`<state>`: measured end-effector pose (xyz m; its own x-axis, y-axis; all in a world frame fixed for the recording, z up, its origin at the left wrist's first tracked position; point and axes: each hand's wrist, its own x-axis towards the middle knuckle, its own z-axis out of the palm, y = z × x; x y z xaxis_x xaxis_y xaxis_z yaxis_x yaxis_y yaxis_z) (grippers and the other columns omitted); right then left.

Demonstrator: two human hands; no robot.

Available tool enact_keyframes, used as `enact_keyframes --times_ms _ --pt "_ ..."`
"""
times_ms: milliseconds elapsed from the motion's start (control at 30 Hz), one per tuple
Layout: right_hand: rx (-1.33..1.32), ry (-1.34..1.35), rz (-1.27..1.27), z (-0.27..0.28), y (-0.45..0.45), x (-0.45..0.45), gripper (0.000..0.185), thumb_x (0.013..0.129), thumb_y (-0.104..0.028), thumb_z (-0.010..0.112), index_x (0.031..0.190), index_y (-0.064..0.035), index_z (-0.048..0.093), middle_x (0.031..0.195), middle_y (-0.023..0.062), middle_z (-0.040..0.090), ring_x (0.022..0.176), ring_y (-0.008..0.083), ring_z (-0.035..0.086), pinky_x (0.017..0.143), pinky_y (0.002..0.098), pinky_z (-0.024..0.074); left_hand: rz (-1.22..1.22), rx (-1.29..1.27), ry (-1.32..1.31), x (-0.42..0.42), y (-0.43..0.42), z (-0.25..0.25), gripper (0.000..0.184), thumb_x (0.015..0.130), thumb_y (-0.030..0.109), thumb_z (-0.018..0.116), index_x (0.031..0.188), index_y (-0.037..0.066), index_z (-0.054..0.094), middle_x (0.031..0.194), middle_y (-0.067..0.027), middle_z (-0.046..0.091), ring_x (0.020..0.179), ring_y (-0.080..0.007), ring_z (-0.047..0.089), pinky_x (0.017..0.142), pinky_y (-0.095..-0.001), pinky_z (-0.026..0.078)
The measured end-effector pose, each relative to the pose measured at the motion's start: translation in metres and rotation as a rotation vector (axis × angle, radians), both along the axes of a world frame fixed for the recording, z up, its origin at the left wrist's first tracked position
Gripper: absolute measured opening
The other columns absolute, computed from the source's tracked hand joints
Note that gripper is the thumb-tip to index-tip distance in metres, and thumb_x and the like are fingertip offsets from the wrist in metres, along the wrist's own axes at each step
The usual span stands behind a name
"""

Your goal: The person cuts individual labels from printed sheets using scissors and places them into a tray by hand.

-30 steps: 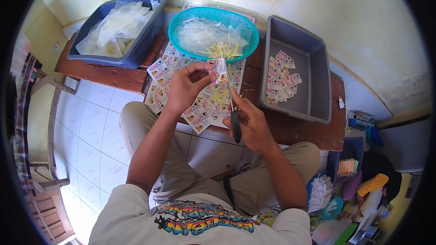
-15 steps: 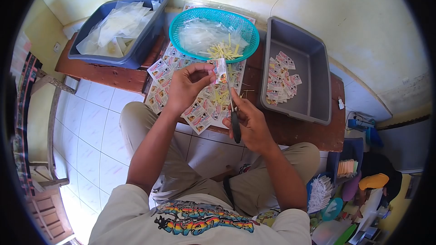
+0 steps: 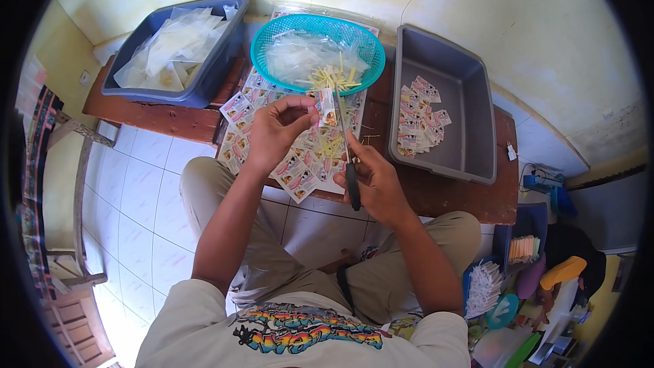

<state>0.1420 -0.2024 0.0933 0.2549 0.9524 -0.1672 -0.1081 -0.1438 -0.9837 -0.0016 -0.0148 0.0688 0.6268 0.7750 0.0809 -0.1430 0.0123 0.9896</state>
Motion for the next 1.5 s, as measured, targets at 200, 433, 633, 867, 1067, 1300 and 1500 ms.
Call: enact_keyframes --times_ms 200,433,633,867,1067,1300,1500 --pt "-0.100 -0.449 0.098 -0.016 0.003 0.006 0.081 0.093 -0.015 0.083 0.163 -0.0084 0.043 0.110 0.0068 0.054 0.084 0.0117 0.062 0.071 0.0300 0.0557 0.003 -0.023 -0.013 -0.002 -0.002 0.005 0.025 0.095 0.000 0.077 0.119 -0.003 0.072 0.105 -0.0084 0.078 0.097 -0.0117 0.072 0.088 -0.0282 0.059" --pt "-0.068 -0.968 0.095 -0.055 0.008 0.004 0.078 0.086 -0.014 0.080 0.157 -0.0063 0.050 0.123 0.0196 0.058 0.104 0.0381 0.066 0.093 0.0460 0.0559 0.028 -0.009 -0.055 0.000 -0.005 0.004 0.025 0.095 0.000 0.077 0.119 -0.002 0.072 0.101 -0.0076 0.078 0.093 -0.0101 0.072 0.085 -0.0265 0.058" --pt "-0.246 -1.096 0.100 -0.057 0.019 -0.002 0.073 0.084 -0.010 0.074 0.154 -0.0082 0.052 0.132 0.0198 0.057 0.112 0.0436 0.068 0.095 0.0504 0.0582 0.025 -0.007 -0.093 0.001 -0.005 -0.001 0.025 0.095 -0.001 0.076 0.120 -0.002 0.073 0.097 -0.0061 0.077 0.090 -0.0082 0.070 0.081 -0.0244 0.056" --pt "-0.313 -1.188 0.093 -0.065 0.030 -0.006 0.073 0.084 -0.012 0.077 0.153 -0.0149 0.053 0.136 0.0159 0.057 0.111 0.0421 0.070 0.095 0.0508 0.0593 0.024 0.005 -0.081 -0.002 -0.003 -0.001 0.024 0.096 -0.003 0.074 0.120 -0.002 0.073 0.097 -0.0052 0.077 0.089 -0.0079 0.070 0.081 -0.0240 0.056" --pt "-0.328 -1.237 0.101 -0.063 0.032 -0.011 0.068 0.085 -0.006 0.069 0.152 -0.0101 0.055 0.134 0.0175 0.057 0.111 0.0392 0.069 0.088 0.0520 0.0605 0.018 0.007 -0.095 -0.002 -0.004 0.000 0.023 0.097 -0.004 0.071 0.120 -0.003 0.073 0.098 -0.0055 0.077 0.090 -0.0077 0.070 0.081 -0.0240 0.056" --pt "-0.272 -1.282 0.091 -0.071 0.031 -0.010 0.067 0.085 -0.010 0.070 0.151 -0.0086 0.056 0.136 0.0172 0.056 0.120 0.0387 0.062 0.091 0.0510 0.0602 0.019 0.049 -0.079 -0.001 -0.005 0.000 0.021 0.099 -0.003 0.068 0.119 -0.004 0.072 0.096 -0.0042 0.075 0.087 -0.0072 0.068 0.078 -0.0235 0.054" --pt "-0.344 -1.292 0.140 -0.066 0.033 -0.015 0.069 0.085 -0.017 0.074 0.151 -0.0072 0.054 0.138 0.0163 0.054 0.122 0.0371 0.061 0.095 0.0506 0.0590 0.030 0.074 -0.063 0.004 -0.007 -0.001 0.020 0.100 -0.001 0.068 0.119 -0.004 0.073 0.094 -0.0032 0.074 0.085 -0.0063 0.067 0.076 -0.0237 0.053"
